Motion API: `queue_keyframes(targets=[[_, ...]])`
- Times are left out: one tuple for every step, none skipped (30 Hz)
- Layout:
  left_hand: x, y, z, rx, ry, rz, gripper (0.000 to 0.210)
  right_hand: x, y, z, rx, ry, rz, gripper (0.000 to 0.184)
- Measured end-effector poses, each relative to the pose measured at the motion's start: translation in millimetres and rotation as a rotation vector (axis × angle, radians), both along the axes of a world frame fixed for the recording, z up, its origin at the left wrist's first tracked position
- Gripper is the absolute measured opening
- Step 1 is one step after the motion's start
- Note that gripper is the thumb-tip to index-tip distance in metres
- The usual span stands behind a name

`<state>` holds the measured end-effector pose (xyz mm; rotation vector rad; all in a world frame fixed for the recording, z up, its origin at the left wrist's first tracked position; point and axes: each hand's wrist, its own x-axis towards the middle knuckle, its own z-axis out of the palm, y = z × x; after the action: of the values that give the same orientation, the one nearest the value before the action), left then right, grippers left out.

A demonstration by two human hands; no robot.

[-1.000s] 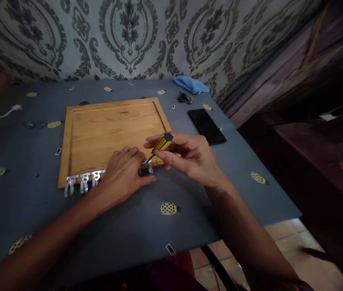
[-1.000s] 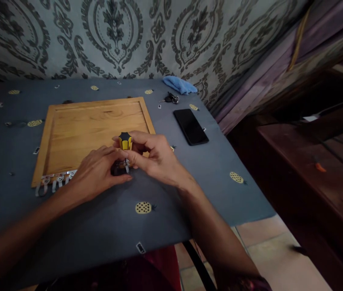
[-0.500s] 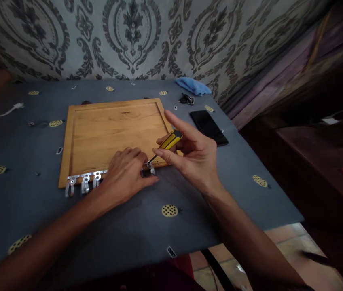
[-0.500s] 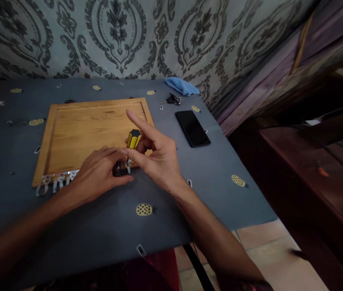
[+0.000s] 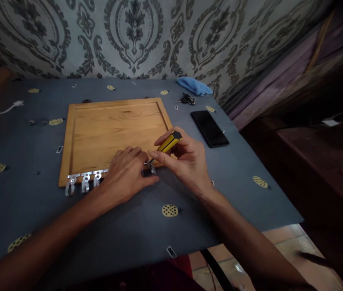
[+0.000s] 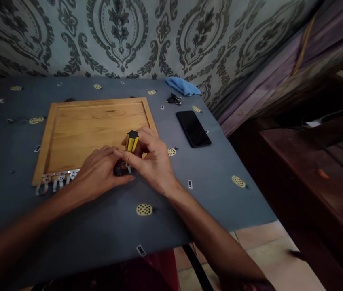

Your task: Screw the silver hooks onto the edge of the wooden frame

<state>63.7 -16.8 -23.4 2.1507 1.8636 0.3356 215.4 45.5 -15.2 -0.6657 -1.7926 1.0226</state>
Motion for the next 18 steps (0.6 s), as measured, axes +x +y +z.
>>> queue_keyframes(targets=[[-0.1,0.1,-0.3,0.001,0.004,-0.001,0.039,0.5,0.3,-0.3,0.028,-0.011,-0.021,0.019],[-0.1,0.4,-0.2,0.002,0.01,-0.004,0.039,1.4,0.7,-0.3,0.045,-0.022,-0.033,0.017],[-0.2,0.6,0.2,0.002,0.017,-0.007,0.039,2.7,1.0,-0.2,0.046,-0.029,-0.04,0.017],[-0.3,0.9,0.9,-0.002,0.023,-0.012,0.039,4.2,1.4,0.1,0.033,-0.033,-0.037,0.023],[-0.4,1.3,1.8,-0.008,0.026,-0.017,0.039,5.9,1.7,0.4,0.012,-0.034,-0.028,0.031],[-0.4,1.6,2.9,-0.014,0.026,-0.02,0.039,7.6,1.9,0.9,-0.013,-0.034,-0.016,0.04],[-0.3,1.9,4.1,-0.022,0.024,-0.018,0.038,9.2,2.1,1.6,-0.037,-0.036,-0.003,0.047],[-0.2,2.2,5.3,-0.031,0.021,-0.013,0.037,10.6,2.2,2.5,-0.054,-0.039,0.011,0.053],[0.1,2.4,6.4,-0.04,0.018,-0.006,0.038,11.7,2.2,3.5,-0.065,-0.043,0.028,0.057],[0.5,2.6,7.3,-0.046,0.015,0.002,0.038,12.5,2.0,4.8,-0.072,-0.048,0.047,0.06],[1.0,2.8,8.0,-0.05,0.014,0.009,0.038,12.9,1.6,6.1,-0.08,-0.051,0.064,0.061],[1.5,2.8,8.4,-0.055,0.015,0.013,0.038,12.8,1.1,7.4,-0.089,-0.055,0.082,0.061],[2.0,2.8,8.4,-0.058,0.017,0.015,0.038,12.4,0.5,8.6,-0.095,-0.057,0.097,0.06],[2.3,2.7,8.1,-0.059,0.017,0.015,0.036,11.7,-0.2,9.4,-0.102,-0.058,0.11,0.058],[2.6,2.5,7.5,-0.057,0.016,0.012,0.035,10.7,-0.9,9.8,-0.111,-0.054,0.118,0.055],[2.7,2.3,6.7,-0.054,0.014,0.007,0.033,9.4,-1.4,9.5,-0.121,-0.045,0.125,0.051],[2.6,2.2,5.7,-0.048,0.011,0.002,0.033,8.1,-1.7,8.6,-0.135,-0.037,0.131,0.046],[2.4,2.1,4.7,-0.04,0.009,-0.002,0.033,6.9,-1.7,7.1,-0.148,-0.03,0.132,0.041]])
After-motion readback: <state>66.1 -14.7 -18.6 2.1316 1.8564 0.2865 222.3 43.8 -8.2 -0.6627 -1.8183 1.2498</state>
